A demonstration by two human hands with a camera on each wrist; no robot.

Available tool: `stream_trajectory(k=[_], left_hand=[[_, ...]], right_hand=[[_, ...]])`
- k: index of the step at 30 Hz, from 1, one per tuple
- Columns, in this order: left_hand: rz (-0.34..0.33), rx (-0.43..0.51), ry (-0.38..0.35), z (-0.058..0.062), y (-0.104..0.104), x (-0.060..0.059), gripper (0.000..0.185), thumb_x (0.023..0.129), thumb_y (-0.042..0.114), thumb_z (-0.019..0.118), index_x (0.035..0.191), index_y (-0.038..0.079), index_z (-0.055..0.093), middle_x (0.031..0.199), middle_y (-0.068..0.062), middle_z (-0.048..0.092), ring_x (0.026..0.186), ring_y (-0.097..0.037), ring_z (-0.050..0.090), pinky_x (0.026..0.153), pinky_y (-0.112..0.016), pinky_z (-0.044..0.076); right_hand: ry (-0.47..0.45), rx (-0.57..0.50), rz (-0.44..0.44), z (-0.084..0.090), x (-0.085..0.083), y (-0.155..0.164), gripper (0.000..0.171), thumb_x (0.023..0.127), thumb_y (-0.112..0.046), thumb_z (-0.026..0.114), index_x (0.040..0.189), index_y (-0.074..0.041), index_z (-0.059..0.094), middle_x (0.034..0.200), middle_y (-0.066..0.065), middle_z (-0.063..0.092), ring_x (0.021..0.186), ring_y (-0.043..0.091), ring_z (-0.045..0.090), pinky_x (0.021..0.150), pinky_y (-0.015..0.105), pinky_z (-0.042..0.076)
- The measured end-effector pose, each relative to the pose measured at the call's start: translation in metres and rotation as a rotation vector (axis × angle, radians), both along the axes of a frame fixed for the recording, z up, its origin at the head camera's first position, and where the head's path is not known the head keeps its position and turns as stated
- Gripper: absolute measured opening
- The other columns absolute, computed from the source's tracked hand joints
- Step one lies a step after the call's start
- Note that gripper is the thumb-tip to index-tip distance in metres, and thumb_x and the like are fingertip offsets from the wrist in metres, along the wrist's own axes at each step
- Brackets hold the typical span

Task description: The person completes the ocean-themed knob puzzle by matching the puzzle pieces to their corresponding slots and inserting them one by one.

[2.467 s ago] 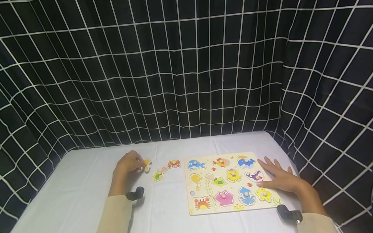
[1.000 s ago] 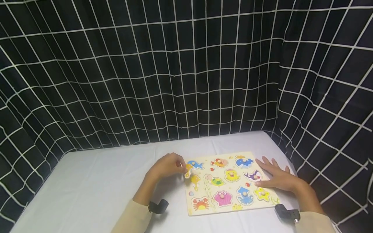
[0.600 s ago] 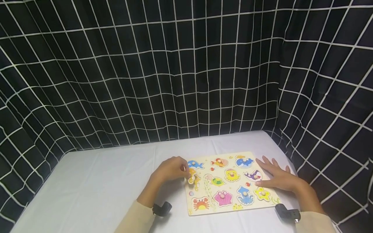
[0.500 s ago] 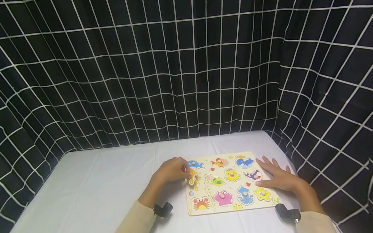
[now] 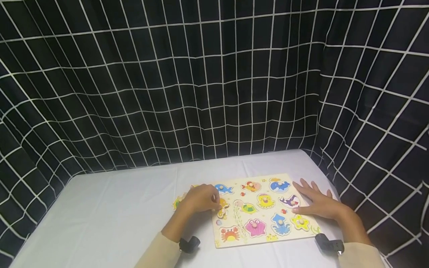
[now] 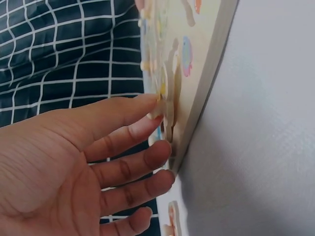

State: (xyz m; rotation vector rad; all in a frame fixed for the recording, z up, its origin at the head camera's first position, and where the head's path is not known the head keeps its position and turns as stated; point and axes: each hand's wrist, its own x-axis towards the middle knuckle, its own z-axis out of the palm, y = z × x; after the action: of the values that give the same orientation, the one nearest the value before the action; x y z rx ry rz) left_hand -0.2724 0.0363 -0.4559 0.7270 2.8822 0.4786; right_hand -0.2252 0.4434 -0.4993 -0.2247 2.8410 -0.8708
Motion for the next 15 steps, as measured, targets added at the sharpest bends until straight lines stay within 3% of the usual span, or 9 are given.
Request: stream_trajectory(k=[7,12,15], left_hand=[[0.000,-0.036,0.033,-0.0012,0.0045,0.0009,0.025,0.081,0.036,0.084,0.070,0.024,0.065,0.069,0.013,0.058,0.069,-0.010,0.052,0.074,-0.034,0.046],[-0.026,-0.051,0.080,-0.0041,0.0076,0.0012,0.028,0.080,0.039,0.084,0.068,0.026,0.062,0.072,0.014,0.060,0.071,-0.009,0.053,0.085,-0.036,0.047],[-0.033,-0.062,0.088,-0.0055,0.0084,0.0022,0.028,0.080,0.040,0.084,0.070,0.026,0.062,0.074,0.014,0.061,0.072,-0.009,0.053,0.084,-0.034,0.046]], right_hand=[[0.002,-0.003,0.006,0.0005,-0.0004,0.0014,0.097,0.085,-0.047,0.076,0.159,-0.010,0.026,0.164,0.030,0.003,0.147,0.057,-0.010,0.102,0.079,-0.014],[0.004,-0.016,0.009,0.0013,-0.0007,0.0017,0.097,0.085,-0.046,0.076,0.159,-0.009,0.026,0.164,0.031,0.003,0.146,0.057,-0.011,0.102,0.079,-0.015],[0.001,-0.015,0.006,0.0005,-0.0007,0.0013,0.097,0.085,-0.047,0.076,0.159,-0.009,0.026,0.164,0.031,0.003,0.146,0.057,-0.011,0.102,0.078,-0.015]])
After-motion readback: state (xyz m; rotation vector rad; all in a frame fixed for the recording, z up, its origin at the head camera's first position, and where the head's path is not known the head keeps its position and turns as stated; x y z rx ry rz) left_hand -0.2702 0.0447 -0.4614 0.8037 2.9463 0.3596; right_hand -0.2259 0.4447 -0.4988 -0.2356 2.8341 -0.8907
